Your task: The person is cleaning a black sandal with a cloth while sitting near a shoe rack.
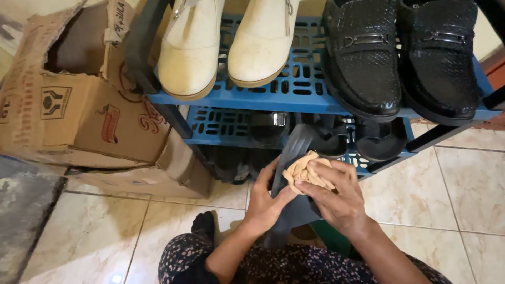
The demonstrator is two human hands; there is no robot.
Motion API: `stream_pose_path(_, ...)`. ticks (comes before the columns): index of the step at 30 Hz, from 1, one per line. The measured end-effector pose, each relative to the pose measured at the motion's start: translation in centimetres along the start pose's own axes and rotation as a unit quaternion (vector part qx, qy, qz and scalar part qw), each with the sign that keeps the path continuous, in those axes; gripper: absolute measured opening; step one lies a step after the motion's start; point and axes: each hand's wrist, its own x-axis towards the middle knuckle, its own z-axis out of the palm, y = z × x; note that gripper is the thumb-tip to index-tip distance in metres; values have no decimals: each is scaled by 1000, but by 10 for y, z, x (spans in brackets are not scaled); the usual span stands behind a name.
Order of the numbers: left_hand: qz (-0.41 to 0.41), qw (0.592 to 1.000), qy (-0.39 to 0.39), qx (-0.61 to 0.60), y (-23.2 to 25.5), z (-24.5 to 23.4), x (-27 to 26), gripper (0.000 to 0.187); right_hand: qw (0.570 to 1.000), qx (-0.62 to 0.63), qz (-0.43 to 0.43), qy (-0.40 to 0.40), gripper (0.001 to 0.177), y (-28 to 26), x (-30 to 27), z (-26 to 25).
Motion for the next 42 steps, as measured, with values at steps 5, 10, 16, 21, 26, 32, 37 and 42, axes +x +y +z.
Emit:
stream_pose_path(5,-24,999,-26,-37,3,-1,-4,79,996,32,84,14,36,16,-4,-4)
stream_pose_path(10,-27,996,-37,-75,1,0,-4,78,977,111,182,19,36,9,5,-10)
stream_pose_path(16,-60,997,-31,-47,3,1,-6,73,1000,-16,-10,-10,39,-4,13,-14)
stream_pose_path(21,-100,982,-53,-154,2,-4,-10,67,995,64,76,-7,34,8,15,-15)
stream_pose_path(26,-103,979,-90,-152,-8,-8,-11,67,973,103,185,-94,24,35,6,-24)
stream_pose_path(32,-123,961,-130,-210,-24,-8,-11,69,948,64,309,-45,20,38,11,-59)
stream_pose_path(37,-172,934,-149,-275,-11,-4,-7,77,962,71,264,-23,27,7,17,-60)
stream_pose_path(42,-146,942,-173,-246,-25,-5,-6,78,984,10,119,-135,27,18,14,-73)
